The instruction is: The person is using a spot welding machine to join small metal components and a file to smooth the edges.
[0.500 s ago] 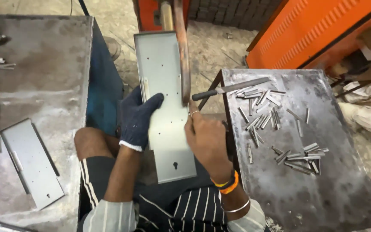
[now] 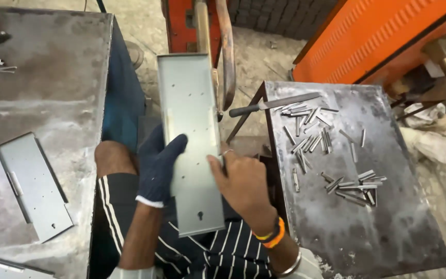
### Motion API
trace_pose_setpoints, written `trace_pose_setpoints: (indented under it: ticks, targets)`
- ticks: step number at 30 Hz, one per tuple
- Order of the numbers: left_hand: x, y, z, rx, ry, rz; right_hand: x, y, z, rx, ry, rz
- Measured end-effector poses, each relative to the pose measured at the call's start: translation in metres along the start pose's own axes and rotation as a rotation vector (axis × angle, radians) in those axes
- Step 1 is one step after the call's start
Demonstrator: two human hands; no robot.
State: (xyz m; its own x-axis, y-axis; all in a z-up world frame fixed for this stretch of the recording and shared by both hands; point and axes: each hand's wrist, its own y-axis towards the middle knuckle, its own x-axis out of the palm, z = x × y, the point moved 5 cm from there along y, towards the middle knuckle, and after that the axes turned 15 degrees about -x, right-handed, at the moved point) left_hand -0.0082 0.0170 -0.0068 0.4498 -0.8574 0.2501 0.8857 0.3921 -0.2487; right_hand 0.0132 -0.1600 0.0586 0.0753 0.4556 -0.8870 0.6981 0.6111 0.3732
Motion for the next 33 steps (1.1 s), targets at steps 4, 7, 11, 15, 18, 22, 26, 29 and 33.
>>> trace_pose_setpoints:
  ticks: [4,7,11,15,18,22,26,29,33]
  targets:
    - [-0.04,-0.017,-0.016,-0.008,0.023,0.122,0.041,0.018,-0.007,-0.038,0.152,-0.027]
    - [-0.085,-0.03,-0.042,0.007,0.07,0.252,0.096,0.027,-0.014,-0.144,0.243,-0.113]
    - [-0.175,-0.052,-0.097,-0.016,0.137,0.623,0.139,0.017,-0.07,-0.382,0.432,-0.36]
    - [-0.302,-0.103,-0.173,-0.08,-0.143,0.982,0.149,-0.022,-0.133,-0.44,0.687,-0.598]
    - [-0.378,-0.154,-0.197,-0.181,-0.152,1.162,0.159,-0.033,-0.147,-0.438,0.766,-0.674]
    - [-0.444,-0.213,-0.221,-0.222,-0.048,1.244,0.167,-0.028,-0.152,-0.472,0.789,-0.678]
    - [-0.478,-0.238,-0.222,-0.066,0.054,1.257,0.164,-0.018,-0.149,-0.424,0.792,-0.662]
    - [-0.465,-0.239,-0.185,0.062,0.431,1.512,0.166,-0.014,-0.144,-0.388,0.797,-0.629]
    - [-0.469,-0.173,-0.202,0.127,0.894,1.514,0.16,-0.01,-0.136,-0.248,0.855,-0.663]
